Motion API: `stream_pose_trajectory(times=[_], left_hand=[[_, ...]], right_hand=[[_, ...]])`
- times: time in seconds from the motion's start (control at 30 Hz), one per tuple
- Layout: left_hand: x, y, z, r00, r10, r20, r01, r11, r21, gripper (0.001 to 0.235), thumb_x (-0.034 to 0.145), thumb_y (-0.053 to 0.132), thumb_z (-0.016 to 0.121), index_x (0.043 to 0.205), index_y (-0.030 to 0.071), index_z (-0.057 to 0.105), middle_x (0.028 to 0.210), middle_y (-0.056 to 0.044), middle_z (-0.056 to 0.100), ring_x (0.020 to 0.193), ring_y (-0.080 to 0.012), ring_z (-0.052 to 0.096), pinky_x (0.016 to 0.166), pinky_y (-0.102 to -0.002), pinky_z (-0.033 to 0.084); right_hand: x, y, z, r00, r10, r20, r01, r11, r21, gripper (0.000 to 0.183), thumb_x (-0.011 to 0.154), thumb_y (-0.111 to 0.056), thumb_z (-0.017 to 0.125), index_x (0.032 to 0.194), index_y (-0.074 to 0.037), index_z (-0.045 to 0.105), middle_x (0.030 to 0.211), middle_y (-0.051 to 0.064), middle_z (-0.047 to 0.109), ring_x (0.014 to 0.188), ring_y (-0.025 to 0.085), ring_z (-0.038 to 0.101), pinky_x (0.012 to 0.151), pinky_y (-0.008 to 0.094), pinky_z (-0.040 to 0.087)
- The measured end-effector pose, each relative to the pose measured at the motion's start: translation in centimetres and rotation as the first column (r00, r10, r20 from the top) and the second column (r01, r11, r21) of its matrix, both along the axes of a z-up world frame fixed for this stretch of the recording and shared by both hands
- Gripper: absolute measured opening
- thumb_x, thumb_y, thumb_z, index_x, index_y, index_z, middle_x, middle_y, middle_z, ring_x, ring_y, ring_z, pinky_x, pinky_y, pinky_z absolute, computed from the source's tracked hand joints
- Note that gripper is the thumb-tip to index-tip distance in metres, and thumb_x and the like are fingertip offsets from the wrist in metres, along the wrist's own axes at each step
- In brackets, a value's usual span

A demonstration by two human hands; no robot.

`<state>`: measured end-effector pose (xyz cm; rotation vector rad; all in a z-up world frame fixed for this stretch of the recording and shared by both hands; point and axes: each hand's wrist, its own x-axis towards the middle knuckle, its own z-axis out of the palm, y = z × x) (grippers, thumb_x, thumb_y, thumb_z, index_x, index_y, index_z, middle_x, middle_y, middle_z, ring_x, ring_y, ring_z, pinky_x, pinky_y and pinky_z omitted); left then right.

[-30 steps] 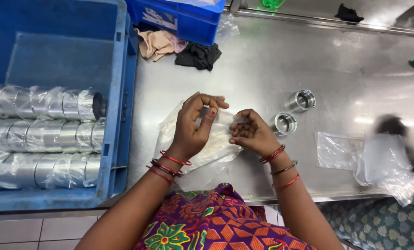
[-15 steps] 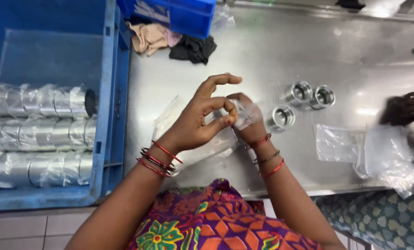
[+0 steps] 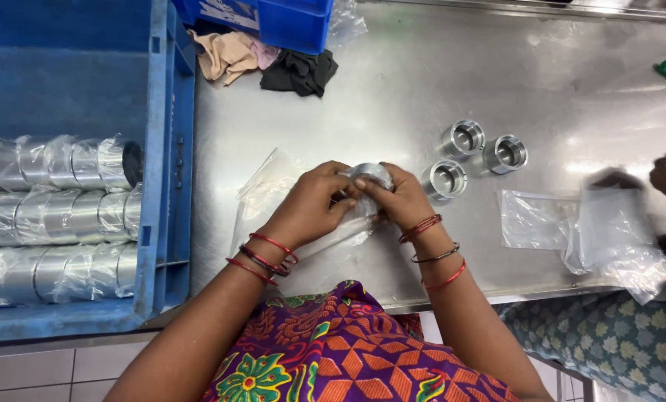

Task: Packing metal rings into individual plastic bags and then into a blue bin.

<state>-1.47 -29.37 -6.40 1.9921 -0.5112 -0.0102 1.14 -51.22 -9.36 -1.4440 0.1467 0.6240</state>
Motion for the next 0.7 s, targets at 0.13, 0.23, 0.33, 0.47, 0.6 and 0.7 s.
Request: stream_pose_trajectory(times=[0.13,0.23,0.33,0.47,0.6,0.7], left_hand=[[-0.2,2.0,0.6,0.994,0.072,-0.088,-0.073,0.997,-0.004,0.016,0.079,0.006,0.074,0.095,0.006,0.074,0.106,-0.01,0.067,0.083,-0.0253,0.072,0.075,-0.035,0.058],[0.2,1.9,-0.6,0.999,0.006,-0.044,0.001,0.986,0.167,0.013,0.078,0.011,0.077,0.09,0.01,0.077,0.097,-0.006,0.068,0.082,-0.0245,0.071,0.073,-0.036,0.056],[0.6,1.1,-1.2,0.998,-0.059,0.022,0.05,0.95,0.308,0.011,0.074,0.017,0.081,0.084,0.012,0.079,0.093,-0.004,0.069,0.085,-0.0262,0.07,0.073,-0.039,0.055],[1.2,0.4,-2.3,0.999,0.036,-0.006,-0.032,0.951,0.308,0.008,0.08,0.02,0.079,0.084,0.012,0.079,0.093,-0.004,0.068,0.084,-0.0268,0.069,0.073,-0.039,0.054],[0.9,0.8,-3.5,0.992,0.101,-0.07,-0.09,0.985,0.144,0.007,0.086,0.017,0.076,0.088,0.01,0.078,0.092,-0.004,0.069,0.079,-0.0235,0.068,0.071,-0.035,0.053],[0.5,0.7,-3.7,0.978,0.116,-0.176,-0.123,0.992,-0.033,0.007,0.086,0.015,0.077,0.09,0.009,0.077,0.089,-0.003,0.071,0.074,-0.0175,0.067,0.069,-0.03,0.053]], right_hand=[[1.8,0.5,1.1,0.795,0.323,0.514,0.278,0.559,-0.781,0.026,0.085,-0.013,0.076,0.106,-0.002,0.066,0.101,0.016,0.064,0.086,0.033,0.065,0.073,0.041,0.052],[2.1,1.1,1.8,0.593,0.464,0.658,0.496,0.434,-0.752,0.037,0.075,0.0,0.069,0.111,-0.001,0.063,0.117,0.02,0.059,0.096,0.039,0.065,0.079,0.043,0.054],[1.6,1.4,2.5,0.414,0.46,0.785,0.498,0.608,-0.619,0.053,0.068,0.008,0.06,0.121,0.002,0.06,0.127,0.024,0.052,0.102,0.042,0.063,0.083,0.041,0.056],[-0.2,-0.6,2.5,0.487,0.363,0.794,0.319,0.772,-0.549,0.039,0.078,0.009,0.059,0.116,0.001,0.065,0.118,0.019,0.058,0.094,0.03,0.068,0.078,0.033,0.058],[-2.0,-1.8,1.0,0.828,0.13,0.546,0.153,0.884,-0.443,0.018,0.089,-0.001,0.065,0.107,-0.002,0.07,0.1,0.01,0.07,0.073,0.015,0.068,0.061,0.026,0.055],[-2.3,-0.7,1.3,0.973,-0.036,0.227,0.101,0.954,-0.282,0.015,0.095,-0.011,0.065,0.104,-0.002,0.071,0.089,0.006,0.075,0.059,0.008,0.062,0.051,0.023,0.049]])
